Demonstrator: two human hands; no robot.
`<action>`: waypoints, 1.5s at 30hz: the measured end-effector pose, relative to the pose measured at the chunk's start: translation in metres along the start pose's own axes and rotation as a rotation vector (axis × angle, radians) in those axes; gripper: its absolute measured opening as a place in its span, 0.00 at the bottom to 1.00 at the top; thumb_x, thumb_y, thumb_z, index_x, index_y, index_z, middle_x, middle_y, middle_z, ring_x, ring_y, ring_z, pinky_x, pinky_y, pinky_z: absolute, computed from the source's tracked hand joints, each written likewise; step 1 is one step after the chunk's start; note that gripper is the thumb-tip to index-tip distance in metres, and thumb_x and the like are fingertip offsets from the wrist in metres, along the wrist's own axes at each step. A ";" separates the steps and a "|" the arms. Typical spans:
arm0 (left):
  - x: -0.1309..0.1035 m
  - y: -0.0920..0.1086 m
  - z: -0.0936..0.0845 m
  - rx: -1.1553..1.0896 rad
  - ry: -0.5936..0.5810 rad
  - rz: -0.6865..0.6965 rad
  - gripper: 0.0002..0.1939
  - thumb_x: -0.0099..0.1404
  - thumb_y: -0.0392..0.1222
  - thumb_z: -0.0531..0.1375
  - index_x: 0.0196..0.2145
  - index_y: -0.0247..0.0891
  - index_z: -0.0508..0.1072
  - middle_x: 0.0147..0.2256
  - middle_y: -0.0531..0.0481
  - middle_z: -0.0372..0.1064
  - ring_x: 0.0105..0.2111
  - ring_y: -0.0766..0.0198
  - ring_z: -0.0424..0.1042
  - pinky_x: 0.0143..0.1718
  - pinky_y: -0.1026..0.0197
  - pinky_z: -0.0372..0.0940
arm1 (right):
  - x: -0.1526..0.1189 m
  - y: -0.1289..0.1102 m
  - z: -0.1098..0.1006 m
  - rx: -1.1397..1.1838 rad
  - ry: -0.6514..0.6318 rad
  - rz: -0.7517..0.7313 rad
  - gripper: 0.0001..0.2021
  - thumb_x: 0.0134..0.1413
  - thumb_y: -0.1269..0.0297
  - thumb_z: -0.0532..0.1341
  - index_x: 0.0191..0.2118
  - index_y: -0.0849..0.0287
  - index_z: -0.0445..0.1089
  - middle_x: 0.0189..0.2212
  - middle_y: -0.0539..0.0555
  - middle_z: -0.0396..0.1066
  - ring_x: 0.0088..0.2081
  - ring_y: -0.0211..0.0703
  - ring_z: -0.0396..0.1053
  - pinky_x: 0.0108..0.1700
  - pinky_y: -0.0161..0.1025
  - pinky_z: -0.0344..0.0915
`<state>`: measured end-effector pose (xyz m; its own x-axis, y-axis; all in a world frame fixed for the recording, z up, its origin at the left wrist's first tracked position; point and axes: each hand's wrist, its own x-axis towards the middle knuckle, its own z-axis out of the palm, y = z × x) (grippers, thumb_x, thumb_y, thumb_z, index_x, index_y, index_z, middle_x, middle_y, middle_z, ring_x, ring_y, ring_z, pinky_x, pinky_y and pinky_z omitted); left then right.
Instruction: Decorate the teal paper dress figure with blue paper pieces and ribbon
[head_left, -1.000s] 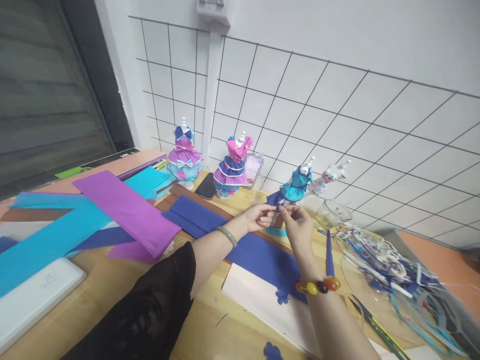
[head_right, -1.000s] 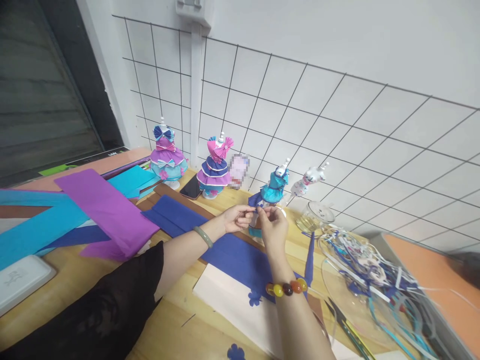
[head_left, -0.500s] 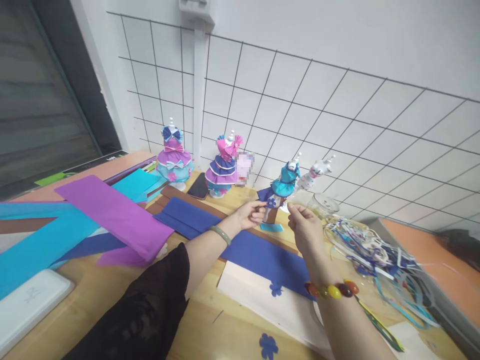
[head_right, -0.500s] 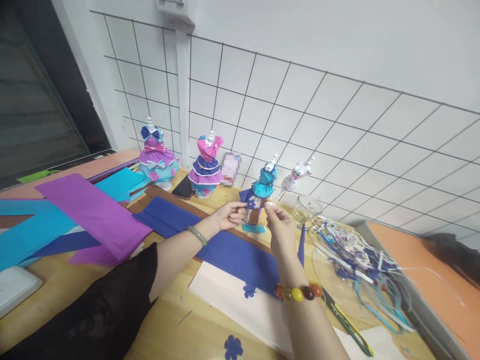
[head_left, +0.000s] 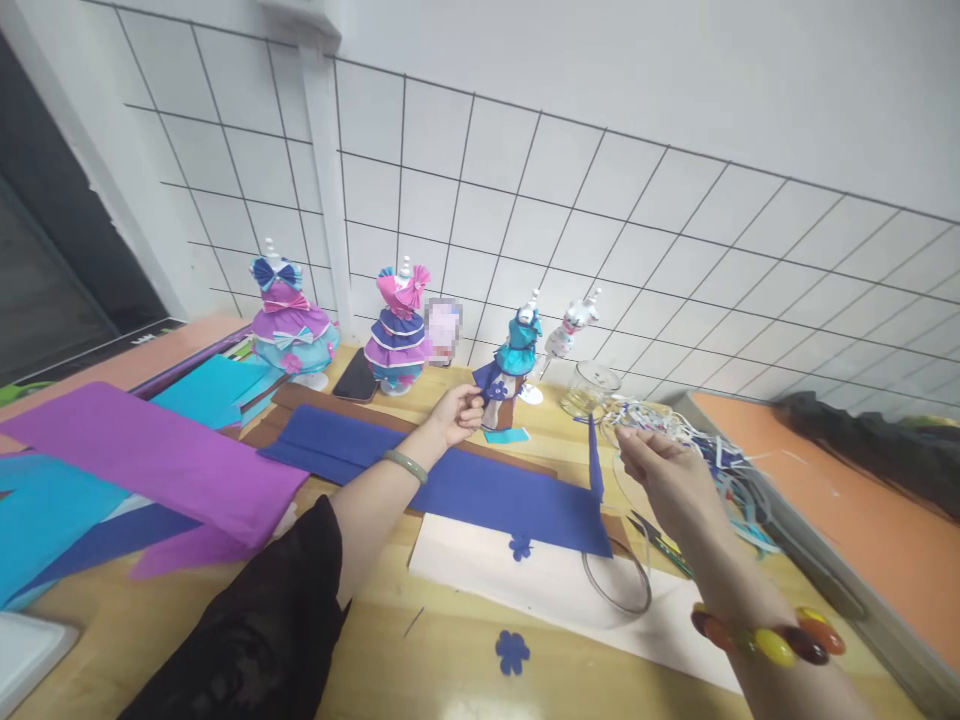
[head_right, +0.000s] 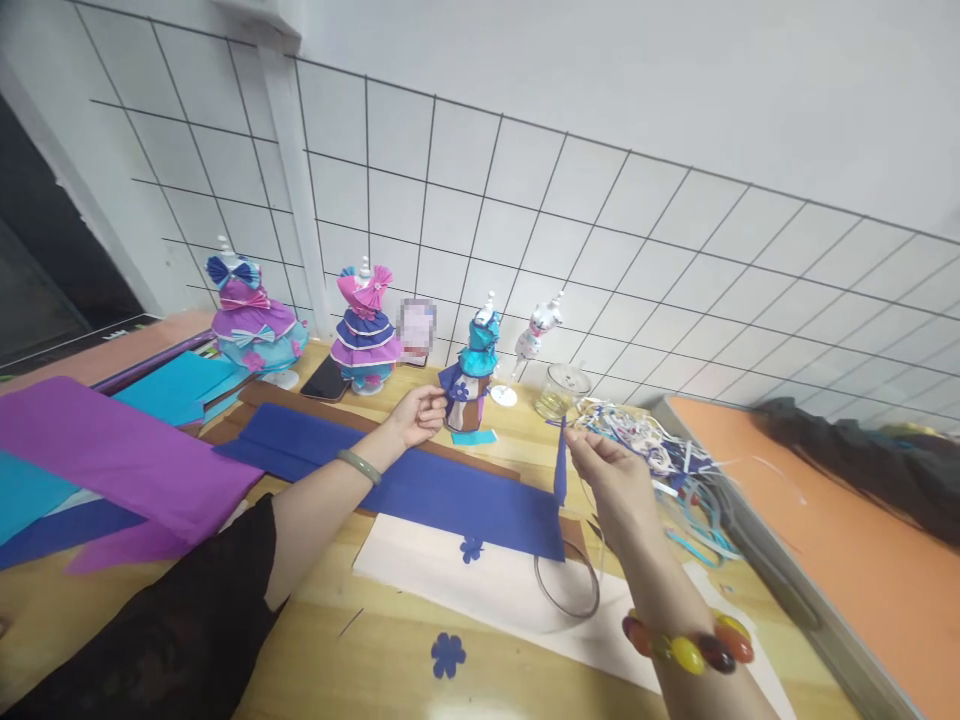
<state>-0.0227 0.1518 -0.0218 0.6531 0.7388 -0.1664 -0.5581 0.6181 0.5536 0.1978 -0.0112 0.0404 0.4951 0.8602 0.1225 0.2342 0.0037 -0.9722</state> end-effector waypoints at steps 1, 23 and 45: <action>0.000 0.000 0.001 -0.003 0.035 0.042 0.08 0.56 0.35 0.53 0.21 0.34 0.59 0.15 0.59 0.52 0.09 0.79 0.46 0.09 0.73 0.39 | -0.004 0.003 -0.009 -0.033 0.018 -0.005 0.18 0.37 0.49 0.66 0.21 0.61 0.66 0.16 0.48 0.58 0.19 0.33 0.53 0.20 0.32 0.51; -0.045 -0.072 0.081 1.195 -0.325 0.376 0.12 0.54 0.49 0.59 0.25 0.36 0.68 0.20 0.54 0.64 0.18 0.72 0.60 0.20 0.69 0.54 | -0.106 0.057 -0.064 -0.647 -0.167 -0.146 0.13 0.52 0.53 0.56 0.33 0.56 0.70 0.30 0.55 0.72 0.32 0.46 0.67 0.33 0.40 0.61; -0.043 -0.103 0.060 1.859 -0.509 0.516 0.08 0.49 0.30 0.53 0.19 0.39 0.68 0.21 0.50 0.65 0.21 0.66 0.63 0.22 0.66 0.53 | -0.105 0.061 -0.047 -1.034 -0.195 -0.394 0.08 0.52 0.66 0.55 0.24 0.57 0.67 0.25 0.53 0.70 0.29 0.44 0.67 0.32 0.39 0.55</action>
<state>0.0373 0.0408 -0.0229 0.8803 0.3856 0.2763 0.1926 -0.8227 0.5348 0.1990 -0.1254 -0.0222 0.1152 0.9577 0.2636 0.9721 -0.0541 -0.2282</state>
